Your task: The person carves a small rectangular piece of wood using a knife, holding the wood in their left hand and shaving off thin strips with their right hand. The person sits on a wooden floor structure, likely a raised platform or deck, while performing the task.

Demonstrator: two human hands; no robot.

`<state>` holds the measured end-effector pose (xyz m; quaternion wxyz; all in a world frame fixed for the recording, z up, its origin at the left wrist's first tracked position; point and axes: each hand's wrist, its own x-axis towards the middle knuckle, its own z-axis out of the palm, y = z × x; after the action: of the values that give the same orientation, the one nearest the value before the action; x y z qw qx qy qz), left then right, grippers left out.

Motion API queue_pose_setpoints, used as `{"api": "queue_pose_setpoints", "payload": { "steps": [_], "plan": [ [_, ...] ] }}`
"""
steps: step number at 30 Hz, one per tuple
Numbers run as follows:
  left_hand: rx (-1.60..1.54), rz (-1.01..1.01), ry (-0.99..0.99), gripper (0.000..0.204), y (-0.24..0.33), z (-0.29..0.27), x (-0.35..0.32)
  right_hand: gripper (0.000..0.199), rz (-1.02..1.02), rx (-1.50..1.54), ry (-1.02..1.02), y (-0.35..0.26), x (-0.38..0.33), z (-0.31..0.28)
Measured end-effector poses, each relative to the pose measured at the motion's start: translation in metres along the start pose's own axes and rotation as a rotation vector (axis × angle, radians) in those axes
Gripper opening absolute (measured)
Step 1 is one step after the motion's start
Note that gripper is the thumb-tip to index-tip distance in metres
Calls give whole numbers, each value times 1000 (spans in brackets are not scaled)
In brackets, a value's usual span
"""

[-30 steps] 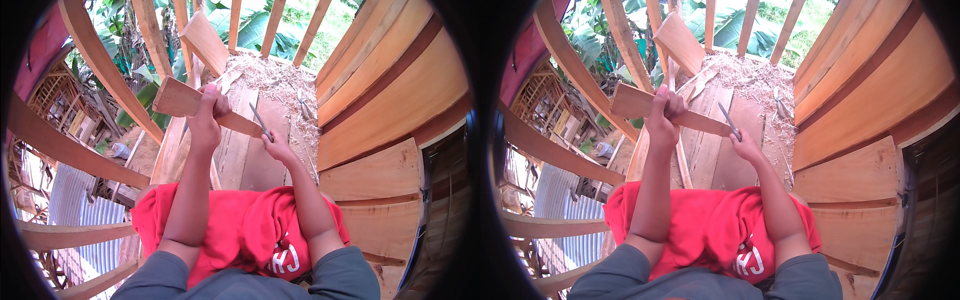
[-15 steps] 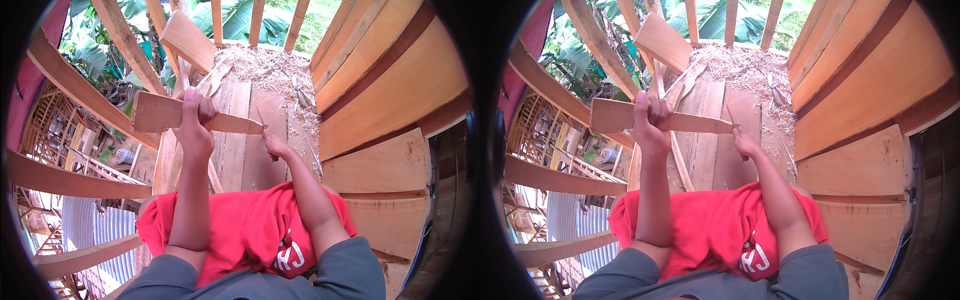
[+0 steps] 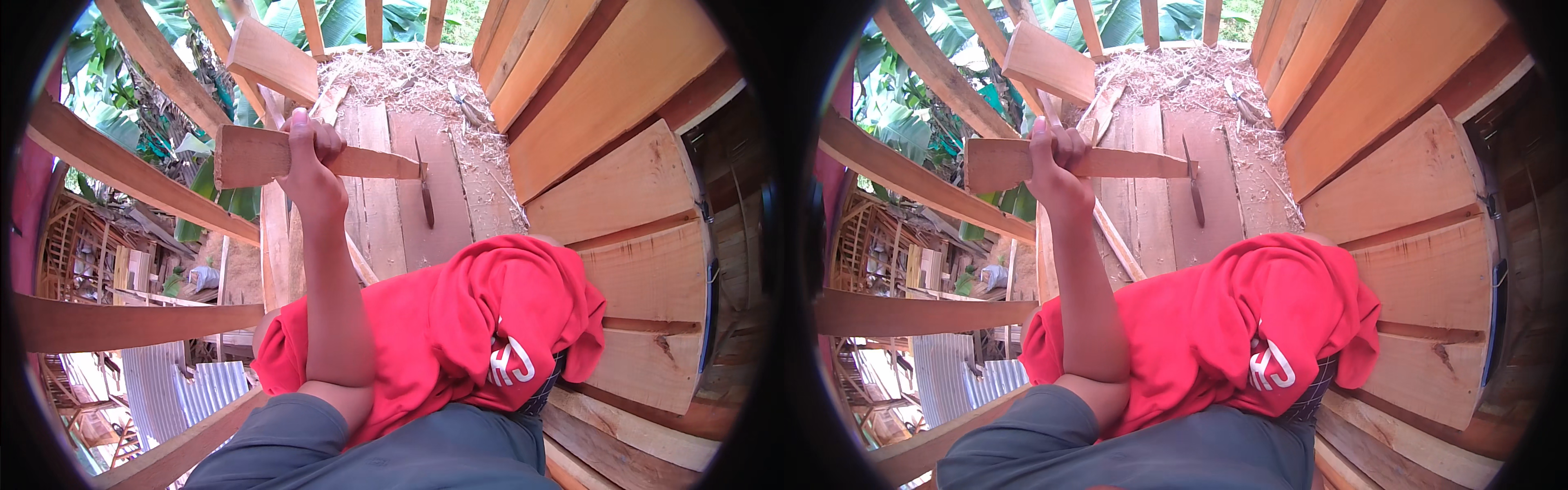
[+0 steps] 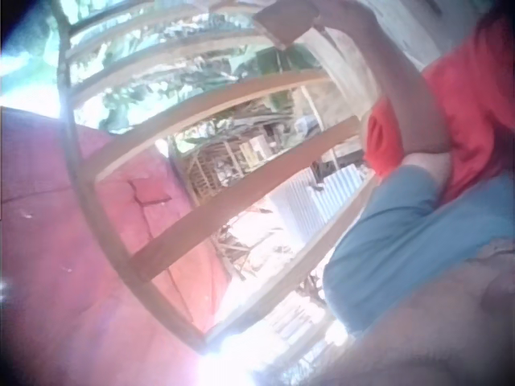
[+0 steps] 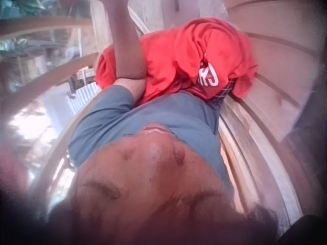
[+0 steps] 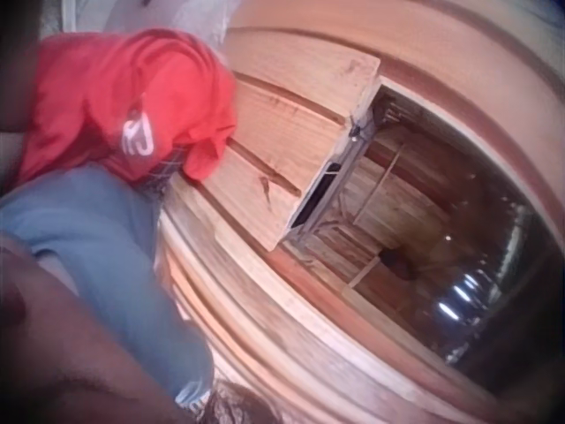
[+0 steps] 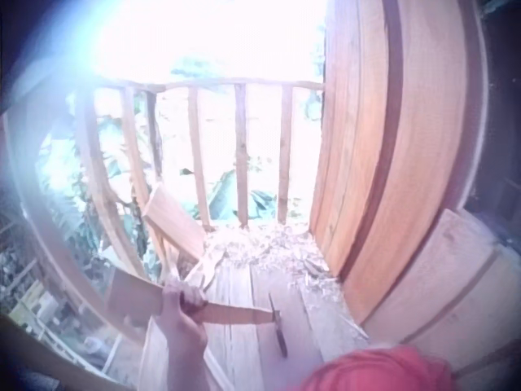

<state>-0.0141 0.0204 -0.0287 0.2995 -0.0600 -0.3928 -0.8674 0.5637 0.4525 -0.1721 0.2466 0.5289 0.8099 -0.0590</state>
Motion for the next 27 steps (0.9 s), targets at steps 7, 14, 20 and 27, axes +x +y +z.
{"api": "queue_pose_setpoints", "payload": {
  "steps": [7,14,20,27],
  "plan": [
    [44,-13,20,35,13,-12,-2,41,-8,116,-114,-73,44,37],
    [44,-34,68,41,10,-16,-4,41,-79,104,-103,-88,21,20],
    [83,-21,51,42,7,-18,2,41,-372,227,7,-158,-26,-33],
    [82,-25,41,42,13,-19,-2,40,-605,254,-42,-236,-26,-26]
  ]
}}
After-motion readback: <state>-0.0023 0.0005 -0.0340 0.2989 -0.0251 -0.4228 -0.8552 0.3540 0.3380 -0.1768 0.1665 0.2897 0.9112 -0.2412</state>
